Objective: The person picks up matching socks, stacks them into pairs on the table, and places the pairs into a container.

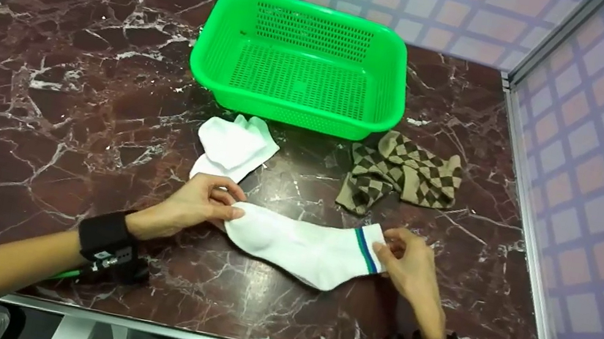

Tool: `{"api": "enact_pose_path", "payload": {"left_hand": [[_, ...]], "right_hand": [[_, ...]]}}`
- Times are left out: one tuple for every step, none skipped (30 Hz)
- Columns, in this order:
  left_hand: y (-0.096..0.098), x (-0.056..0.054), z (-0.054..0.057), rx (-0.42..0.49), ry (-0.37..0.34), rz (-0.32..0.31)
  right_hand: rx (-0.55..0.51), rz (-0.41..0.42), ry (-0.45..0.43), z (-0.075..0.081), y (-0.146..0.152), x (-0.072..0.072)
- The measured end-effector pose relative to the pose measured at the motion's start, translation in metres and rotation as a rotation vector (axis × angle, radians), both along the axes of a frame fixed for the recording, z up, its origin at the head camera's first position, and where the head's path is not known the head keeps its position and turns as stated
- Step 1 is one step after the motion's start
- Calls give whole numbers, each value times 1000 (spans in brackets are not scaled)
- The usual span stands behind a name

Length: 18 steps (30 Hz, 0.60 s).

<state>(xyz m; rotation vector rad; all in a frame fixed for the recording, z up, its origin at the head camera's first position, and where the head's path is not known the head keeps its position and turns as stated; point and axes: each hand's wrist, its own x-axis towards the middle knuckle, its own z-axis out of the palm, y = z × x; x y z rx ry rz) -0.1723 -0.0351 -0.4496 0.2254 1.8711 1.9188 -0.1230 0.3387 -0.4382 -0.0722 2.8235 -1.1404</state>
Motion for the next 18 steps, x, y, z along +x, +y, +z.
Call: {"api": "enact_pose_path", "payload": {"left_hand": [[0,-1,0,-11,8,5],[0,-1,-1,-20,17,8],[0,-2,-1,-27,29,10],[0,-2,-2,-38,45,13],[0,-1,-2,-58,71,21],[0,0,-2,-83,102,31],[0,0,-3,-109,142,46],[0,1,-3,-142,194,63],[-1,2,-2,-170,241,83],[-1,3,-2,-199,287,103],[-1,3,-1,-227,324,116],[-1,4,0,-249,350,119],[0,4,1,-265,365,113],[0,4,2,-283,367,96],[1,4,4,-301,354,70],[2,4,6,-326,342,39],[3,4,7,-352,327,7],[4,4,9,-379,314,-21]], "right_hand": [[6,3,5,-1,0,0],[11,4,8,-1,1,1],[24,4,18,-1,1,1],[36,4,29,0,2,2],[49,-1,43,0,3,2],[62,-8,58,1,4,3],[69,-21,75,1,5,4],[77,-37,92,2,6,5],[82,-54,107,2,7,6],[86,-72,116,2,8,7],[95,-87,120,3,9,8],[101,-95,118,3,10,9],[105,-100,105,4,10,10],[112,-95,89,5,10,11],[118,-90,73,5,10,11],[118,-88,49,6,10,12],[110,-84,29,6,10,12],[99,-80,10,6,9,12]]}}
